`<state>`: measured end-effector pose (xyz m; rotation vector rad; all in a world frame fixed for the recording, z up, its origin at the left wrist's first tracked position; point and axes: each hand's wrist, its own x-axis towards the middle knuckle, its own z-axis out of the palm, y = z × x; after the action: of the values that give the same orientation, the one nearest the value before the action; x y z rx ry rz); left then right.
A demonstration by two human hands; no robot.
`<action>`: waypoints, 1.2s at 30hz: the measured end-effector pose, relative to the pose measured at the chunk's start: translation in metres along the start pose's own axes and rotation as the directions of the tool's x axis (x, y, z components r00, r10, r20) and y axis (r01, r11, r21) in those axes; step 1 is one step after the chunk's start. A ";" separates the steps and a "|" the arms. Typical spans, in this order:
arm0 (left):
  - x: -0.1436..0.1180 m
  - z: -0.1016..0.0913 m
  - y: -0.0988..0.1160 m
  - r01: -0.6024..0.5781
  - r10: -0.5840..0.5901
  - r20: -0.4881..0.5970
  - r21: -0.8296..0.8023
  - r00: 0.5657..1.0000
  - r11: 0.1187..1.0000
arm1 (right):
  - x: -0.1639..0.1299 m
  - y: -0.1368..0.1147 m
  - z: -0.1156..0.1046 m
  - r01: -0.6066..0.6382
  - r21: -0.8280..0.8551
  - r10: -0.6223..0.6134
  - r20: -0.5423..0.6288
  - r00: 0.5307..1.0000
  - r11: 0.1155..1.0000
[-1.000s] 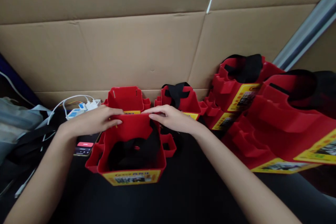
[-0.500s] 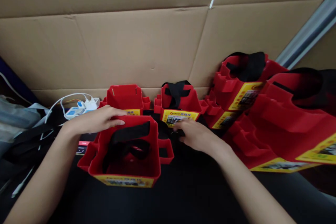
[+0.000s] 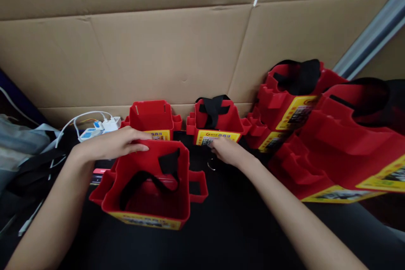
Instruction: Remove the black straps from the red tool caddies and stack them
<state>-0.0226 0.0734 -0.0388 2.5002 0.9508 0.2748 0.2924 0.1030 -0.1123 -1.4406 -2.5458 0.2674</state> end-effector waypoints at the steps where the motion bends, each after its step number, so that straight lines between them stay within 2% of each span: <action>1: -0.001 0.000 0.000 0.003 -0.004 0.002 0.009 1.000 1.000 | -0.005 0.006 0.003 -0.043 -0.024 0.043 0.012 0.999 0.999; 3: -0.003 -0.001 -0.001 0.009 -0.009 0.003 0.022 1.000 1.000 | -0.013 0.009 0.005 -0.075 -0.060 0.078 0.043 0.996 0.995; 4: -0.003 -0.001 0.000 0.010 -0.010 0.006 0.028 1.000 1.000 | -0.016 0.004 0.004 -0.054 -0.054 0.056 0.038 0.998 0.997; 5: -0.003 -0.001 0.000 0.011 -0.011 0.011 0.035 1.000 0.999 | -0.017 -0.004 0.001 -0.001 -0.028 0.002 0.022 1.000 1.000; 7: -0.001 0.000 0.001 0.010 -0.011 0.022 0.051 1.000 0.999 | -0.013 -0.026 -0.008 0.183 0.070 -0.179 -0.051 0.982 0.981; 9: 0.001 0.000 0.002 0.007 -0.008 0.026 0.059 1.000 0.998 | -0.003 -0.049 -0.015 0.371 0.164 -0.355 -0.116 0.928 0.914; 11: 0.001 0.000 0.002 0.008 -0.009 0.032 0.058 0.999 0.998 | 0.007 -0.061 -0.017 0.446 0.210 -0.430 -0.119 0.895 0.870; 13: 0.001 0.000 0.001 0.023 -0.024 0.028 0.056 0.999 0.998 | 0.012 -0.060 -0.011 0.410 0.206 -0.401 -0.087 0.912 0.889; 15: 0.000 0.000 0.001 0.040 -0.041 0.019 0.056 0.999 0.998 | 0.011 -0.045 0.001 0.265 0.147 -0.259 -0.057 0.964 0.953; 17: -0.001 -0.001 0.000 0.045 -0.046 0.008 0.050 0.999 0.998 | 0.003 -0.024 0.014 0.082 0.073 -0.079 -0.043 0.996 0.994; 19: -0.001 0.000 -0.001 0.042 -0.042 -0.006 0.043 0.999 0.998 | -0.008 -0.005 0.023 -0.059 0.023 0.060 -0.046 0.997 0.998; 22: -0.001 0.001 -0.001 0.043 -0.042 -0.029 0.046 0.999 0.998 | -0.021 0.004 0.021 -0.144 -0.015 0.143 -0.062 0.988 0.989; 23: -0.001 0.001 -0.001 0.041 -0.040 -0.028 0.047 0.999 0.998 | -0.022 0.000 0.017 -0.124 -0.013 0.123 -0.067 0.990 0.992; 25: -0.001 0.001 0.001 0.034 -0.033 -0.021 0.046 0.999 0.998 | -0.018 -0.016 0.007 0.021 0.036 -0.017 -0.104 0.994 0.999; 27: -0.001 0.001 0.002 0.022 -0.021 -0.010 0.057 1.000 0.998 | -0.008 -0.037 -0.001 0.249 0.116 -0.227 -0.175 0.958 0.962; 29: -0.001 0.000 0.003 0.018 -0.018 0.005 0.084 1.000 0.996 | 0.004 -0.053 -0.005 0.393 0.173 -0.356 -0.209 0.911 0.903; 31: -0.001 0.000 0.002 0.024 -0.025 0.011 0.105 1.000 0.994 | 0.012 -0.058 -0.002 0.416 0.207 -0.381 -0.189 0.905 0.885; 34: 0.001 0.000 -0.001 0.048 -0.048 0.003 0.112 0.999 0.993 | 0.015 -0.050 0.008 0.344 0.223 -0.317 -0.148 0.937 0.912; 36: 0.003 0.000 -0.001 0.051 -0.051 0.001 0.111 0.999 0.992 | 0.014 -0.039 0.015 0.257 0.169 -0.239 -0.123 0.963 0.952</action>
<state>-0.0212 0.0761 -0.0397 2.5713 1.0533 0.2053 0.2489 0.0944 -0.1155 -1.0289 -2.5111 0.3664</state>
